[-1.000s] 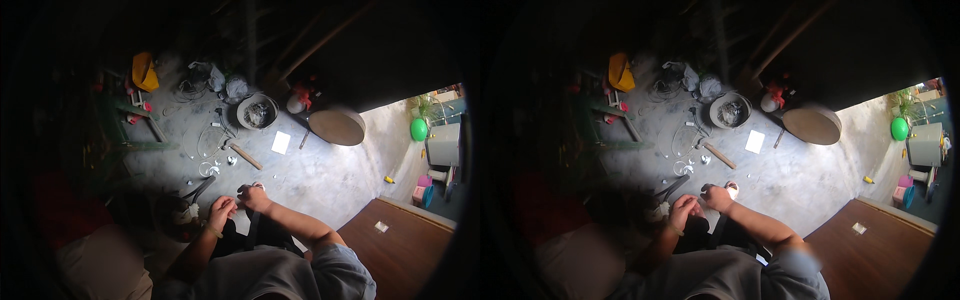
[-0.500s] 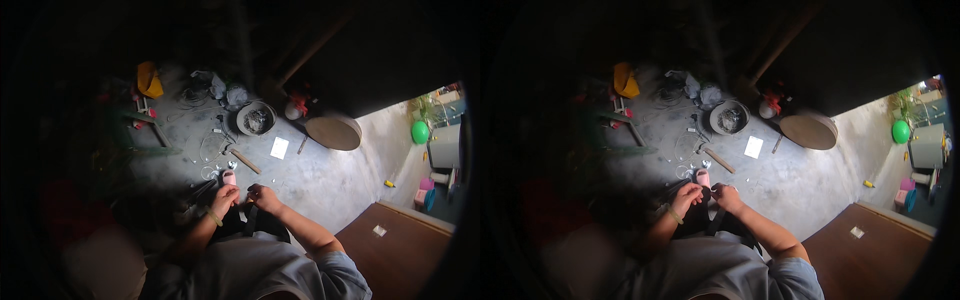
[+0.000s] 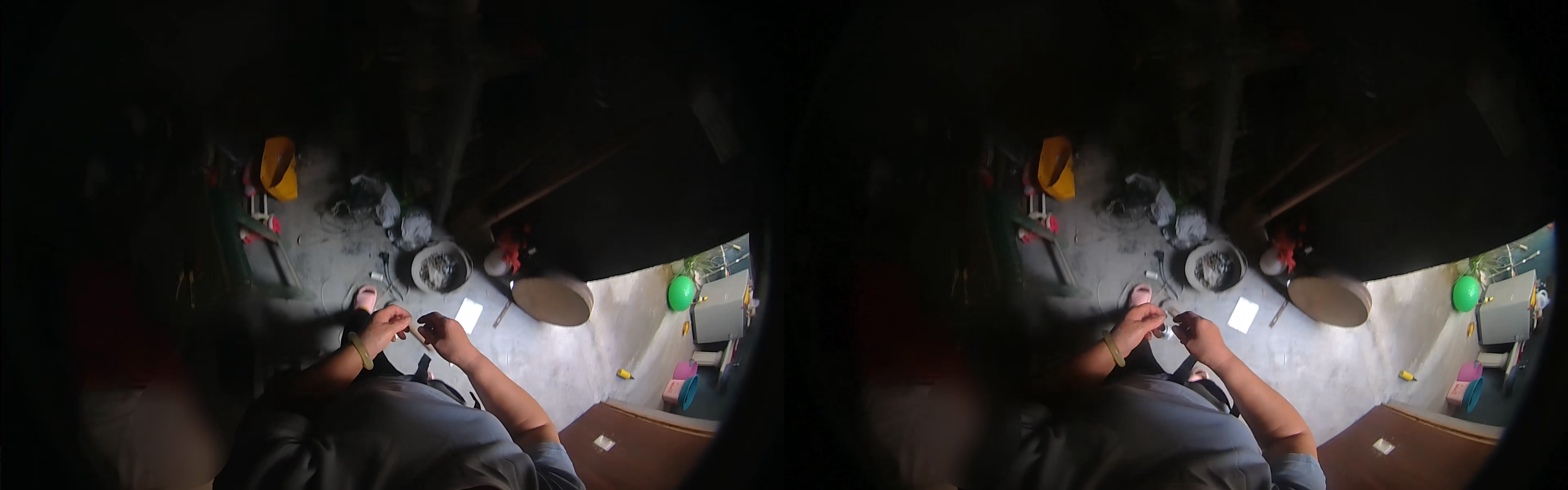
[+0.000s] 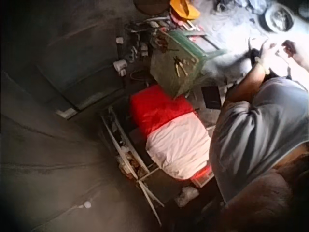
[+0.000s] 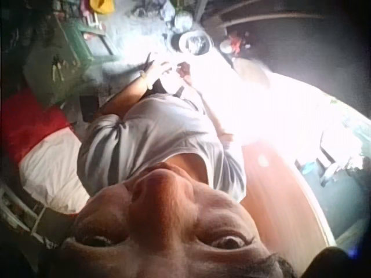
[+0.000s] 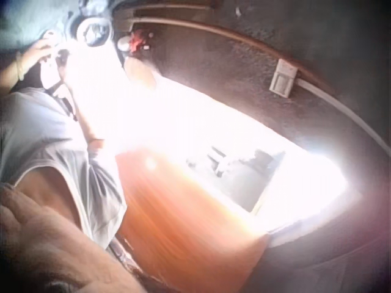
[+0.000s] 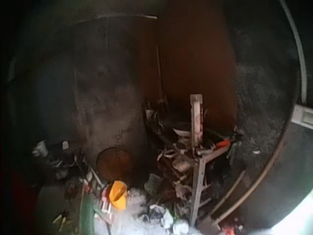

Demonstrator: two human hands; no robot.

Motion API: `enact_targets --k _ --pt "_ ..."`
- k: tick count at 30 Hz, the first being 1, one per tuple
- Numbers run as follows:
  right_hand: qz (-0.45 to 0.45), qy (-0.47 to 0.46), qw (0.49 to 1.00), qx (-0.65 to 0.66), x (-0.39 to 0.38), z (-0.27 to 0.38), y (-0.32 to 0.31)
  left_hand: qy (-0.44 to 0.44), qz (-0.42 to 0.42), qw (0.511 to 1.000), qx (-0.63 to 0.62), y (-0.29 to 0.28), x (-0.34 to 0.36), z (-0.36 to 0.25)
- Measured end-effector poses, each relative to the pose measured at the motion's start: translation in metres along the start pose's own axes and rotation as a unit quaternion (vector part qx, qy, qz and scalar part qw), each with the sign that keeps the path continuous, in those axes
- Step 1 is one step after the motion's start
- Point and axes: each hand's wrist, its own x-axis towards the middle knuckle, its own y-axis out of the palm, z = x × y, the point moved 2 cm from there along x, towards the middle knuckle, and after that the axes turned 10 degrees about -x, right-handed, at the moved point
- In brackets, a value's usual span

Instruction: The person uses a utility knife to scrape and pry at the joints of a small wooden stool. They rotate the stool to access different legs and corners, then place the stool on a round table and continue scraping the underside.

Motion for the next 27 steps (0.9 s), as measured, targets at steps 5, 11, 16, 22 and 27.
enact_targets --k 5,11,16,22,27 --pt "-0.033 -0.011 0.990 0.135 0.105 0.041 -0.007 0.086 0.041 0.995 -0.021 -0.069 0.069 -0.088" --pt "-0.030 0.016 0.996 0.087 0.207 0.151 -0.034 0.113 -0.005 0.993 -0.041 -0.168 0.122 -0.215" --pt "-0.074 -0.038 0.990 0.116 0.242 0.165 -0.058 0.156 -0.050 0.982 -0.093 -0.205 0.138 -0.272" --pt "-0.070 0.000 0.980 0.184 0.233 0.185 -0.082 0.133 -0.064 0.985 -0.091 -0.199 0.108 -0.254" --pt "-0.069 -0.022 0.979 0.190 0.186 0.202 -0.099 0.177 -0.048 0.980 -0.078 -0.159 0.064 -0.252"
